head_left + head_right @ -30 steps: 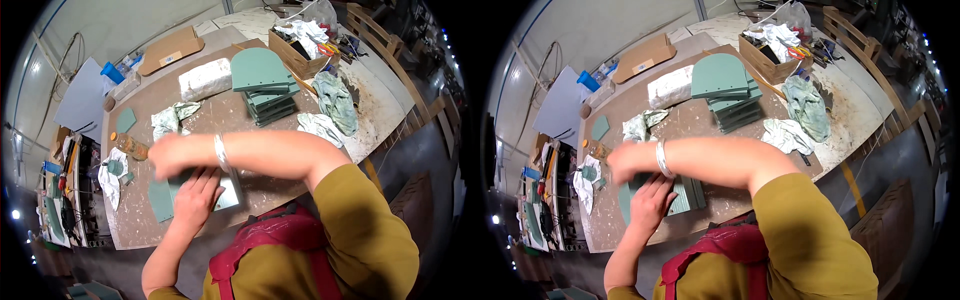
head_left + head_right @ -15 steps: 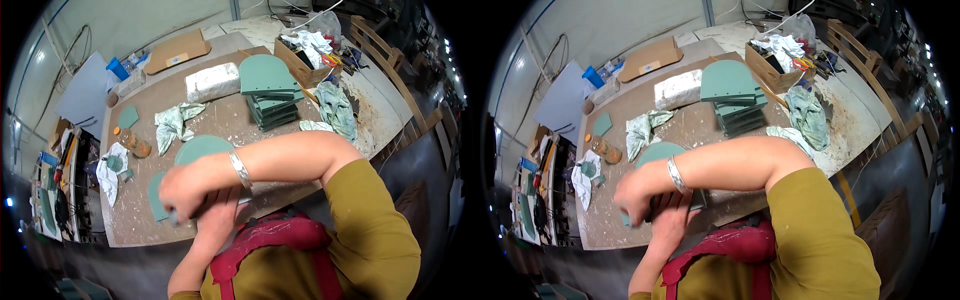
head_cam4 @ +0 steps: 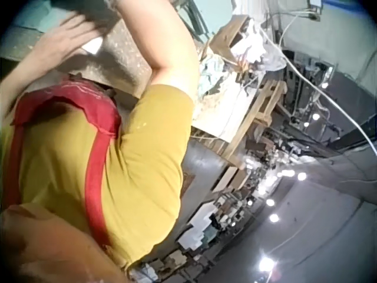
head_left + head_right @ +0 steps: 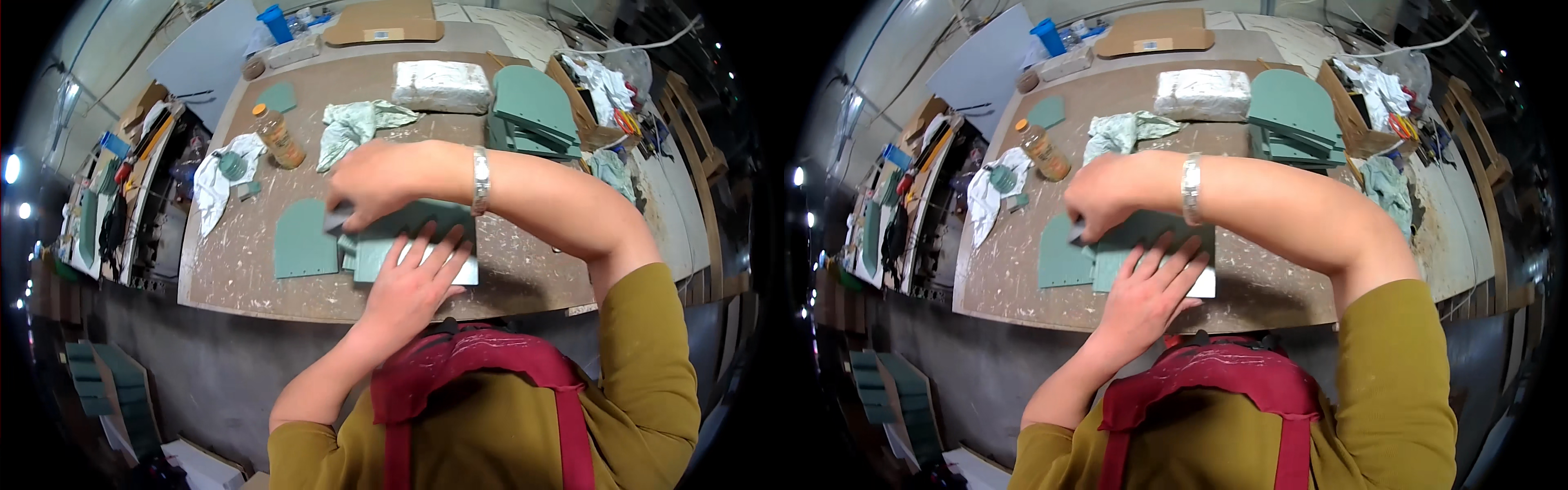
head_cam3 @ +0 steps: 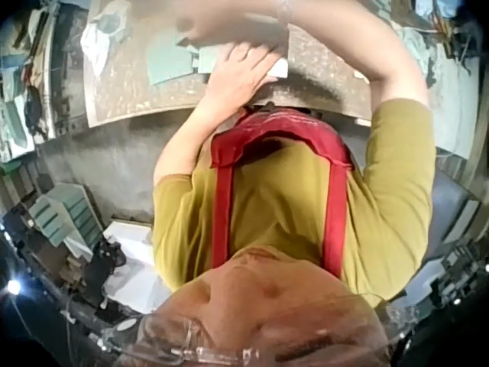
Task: The person sands the edges and surfaces of several green arched wooden panels using a sanding block by hand, picking each panel up from a stack, wiping it, and placing it onto another stack.
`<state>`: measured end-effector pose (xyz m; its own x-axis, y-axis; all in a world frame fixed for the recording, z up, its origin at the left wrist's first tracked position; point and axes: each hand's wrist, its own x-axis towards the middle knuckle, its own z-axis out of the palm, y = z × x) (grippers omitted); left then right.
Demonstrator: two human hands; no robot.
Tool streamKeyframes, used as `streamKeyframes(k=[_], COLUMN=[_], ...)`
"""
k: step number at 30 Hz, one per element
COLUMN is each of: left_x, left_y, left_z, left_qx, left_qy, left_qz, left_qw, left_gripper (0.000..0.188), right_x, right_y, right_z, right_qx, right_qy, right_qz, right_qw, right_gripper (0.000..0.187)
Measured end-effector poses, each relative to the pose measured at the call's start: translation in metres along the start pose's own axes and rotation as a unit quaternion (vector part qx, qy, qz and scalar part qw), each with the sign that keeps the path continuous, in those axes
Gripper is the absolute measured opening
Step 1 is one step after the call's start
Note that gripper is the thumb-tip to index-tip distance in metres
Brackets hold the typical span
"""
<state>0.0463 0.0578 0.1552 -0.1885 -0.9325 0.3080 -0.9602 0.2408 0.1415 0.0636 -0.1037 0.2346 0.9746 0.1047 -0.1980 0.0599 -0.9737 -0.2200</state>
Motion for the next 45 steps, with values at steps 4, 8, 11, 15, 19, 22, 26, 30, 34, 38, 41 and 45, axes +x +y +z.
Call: streamKeyframes(k=[4,8,11,15,19,22,26,30,34,38,41,45], left_x=[-0.008,-0.004,-0.008,-0.018,-0.02,-0.011,-0.007,-0.004,0.004,0.02,0.024,0.024], left_y=[-0.001,0.006,0.001,-0.014,-0.048,-0.084,-0.106,-0.099,-0.086,-0.078,-0.079,-0.074], left_z=[0.012,0.019,0.03,-0.007,-0.044,-0.049,-0.041,-0.039,-0.035,-0.029,-0.027,-0.027], left_qx=[-0.029,0.032,0.062,-0.031,-0.485,-0.66,-0.768,-0.837,-0.863,-0.902,-0.894,-0.889], left_qy=[0.056,0.075,0.161,0.239,0.394,0.481,0.466,0.39,0.339,0.301,0.316,0.321], left_qz=[-0.019,-0.041,-0.019,-0.05,-0.271,-0.262,-0.256,-0.275,-0.275,-0.226,-0.243,-0.251], left_qw=[0.998,0.996,0.985,0.969,0.732,0.515,0.357,0.267,0.254,0.21,0.202,0.211], left_gripper=[0.057,0.068,0.066,0.051,0.037,0.035,0.033,0.032,0.036,0.034,0.033,0.033], right_x=[-0.029,-0.04,-0.063,-0.104,-0.114,-0.117,-0.11,-0.105,-0.101,-0.105,-0.11,-0.106], right_y=[-0.016,0.037,0.056,0.061,0.067,0.058,0.046,0.004,0.008,0.026,0.009,0.011], right_z=[0.02,0.024,0.046,0.051,0.045,0.043,0.056,0.066,0.066,0.061,0.059,0.057], right_qx=[0.056,-0.032,-0.04,0.282,0.484,0.553,0.559,0.43,0.445,0.485,0.398,0.185], right_qy=[0.08,0.203,0.317,0.417,0.518,0.516,0.489,0.494,0.517,0.521,0.526,0.574], right_qz=[-0.145,0.093,0.109,0.117,0.141,0.142,0.126,0.067,0.047,0.049,0.055,0.005], right_qw=[0.985,0.974,0.941,0.856,0.691,0.638,0.658,0.753,0.73,0.7,0.75,0.797], right_gripper=[0.039,0.043,0.046,0.047,0.045,0.048,0.051,0.055,0.057,0.056,0.059,0.058])
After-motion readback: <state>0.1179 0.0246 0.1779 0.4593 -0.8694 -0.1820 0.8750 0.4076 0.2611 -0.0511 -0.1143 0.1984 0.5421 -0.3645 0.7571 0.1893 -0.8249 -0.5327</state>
